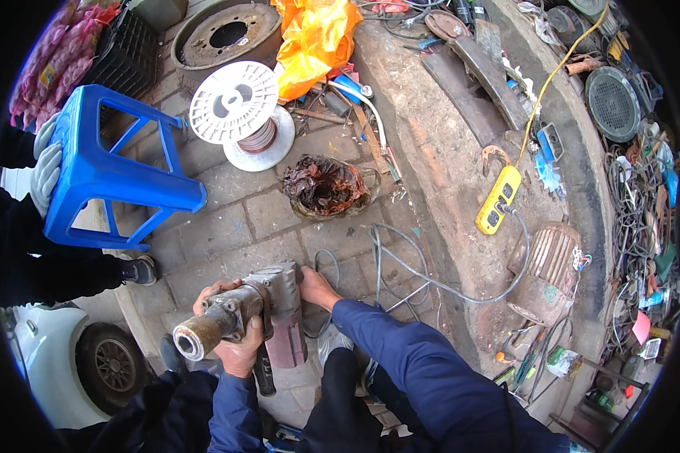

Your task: The person sits on the ground and repeatedly handles a corded rotary hammer. They pick up a metal rod, insert it into the tool's chuck, and then remove it. The person continues to hold and rotate the tool while another person stands nearby.

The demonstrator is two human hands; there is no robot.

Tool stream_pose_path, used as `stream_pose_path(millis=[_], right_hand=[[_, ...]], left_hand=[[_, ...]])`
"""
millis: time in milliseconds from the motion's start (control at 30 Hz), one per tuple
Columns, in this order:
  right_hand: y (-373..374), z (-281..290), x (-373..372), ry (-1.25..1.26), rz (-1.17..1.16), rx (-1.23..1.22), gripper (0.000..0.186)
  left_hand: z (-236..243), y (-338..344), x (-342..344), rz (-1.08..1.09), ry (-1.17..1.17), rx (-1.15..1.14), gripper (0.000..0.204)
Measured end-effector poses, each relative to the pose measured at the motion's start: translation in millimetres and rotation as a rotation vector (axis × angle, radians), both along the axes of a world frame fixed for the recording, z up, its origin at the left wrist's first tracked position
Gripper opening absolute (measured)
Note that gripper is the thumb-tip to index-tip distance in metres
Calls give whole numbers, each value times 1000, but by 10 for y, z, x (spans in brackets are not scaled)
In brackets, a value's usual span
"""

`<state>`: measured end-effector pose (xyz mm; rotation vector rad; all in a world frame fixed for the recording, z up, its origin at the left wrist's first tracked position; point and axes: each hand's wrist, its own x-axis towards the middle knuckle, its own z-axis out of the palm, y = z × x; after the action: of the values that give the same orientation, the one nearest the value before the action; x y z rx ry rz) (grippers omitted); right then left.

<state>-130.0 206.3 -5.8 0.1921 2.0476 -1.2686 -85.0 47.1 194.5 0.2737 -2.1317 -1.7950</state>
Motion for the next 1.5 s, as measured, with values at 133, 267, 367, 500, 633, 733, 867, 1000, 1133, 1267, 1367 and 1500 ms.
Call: stream_pose_path(millis=[133,267,367,500,633,733,867,1000,1133,1267,1367,1500], right_hand=[[14,-88,12,-31,46,18,56],[22,-164,12,-46,69,-8,69],[16,-164,8,-36,70,-2,69],[-1,-116,28,-18,27,13,47],[-18,-104,47,6,10,6,45],[-33,-141,46,25,12,6,48],[-43,-185,49,25,31,19,54],[-45,-160,67,42,25,7,54],[-29,-80,61,13,14,16,55],[-9,-13,15,-36,56,35,53],[-11,9,0,-47,70,37,55],[-23,-19,15,-47,45,45,54]], left_hand=[[-6,-8,20,8,10,26,83],[11,-13,32,-8,13,15,83],[13,0,21,-14,7,2,84],[5,14,21,5,15,27,83],[-2,-24,21,8,12,24,83],[-2,-43,22,17,4,40,83],[18,-39,24,1,6,55,84],[43,-14,33,8,-8,42,84],[37,-1,46,18,-20,18,83],[19,-7,60,16,23,13,80],[23,-20,63,22,12,24,79],[42,-34,65,24,-5,27,77]])
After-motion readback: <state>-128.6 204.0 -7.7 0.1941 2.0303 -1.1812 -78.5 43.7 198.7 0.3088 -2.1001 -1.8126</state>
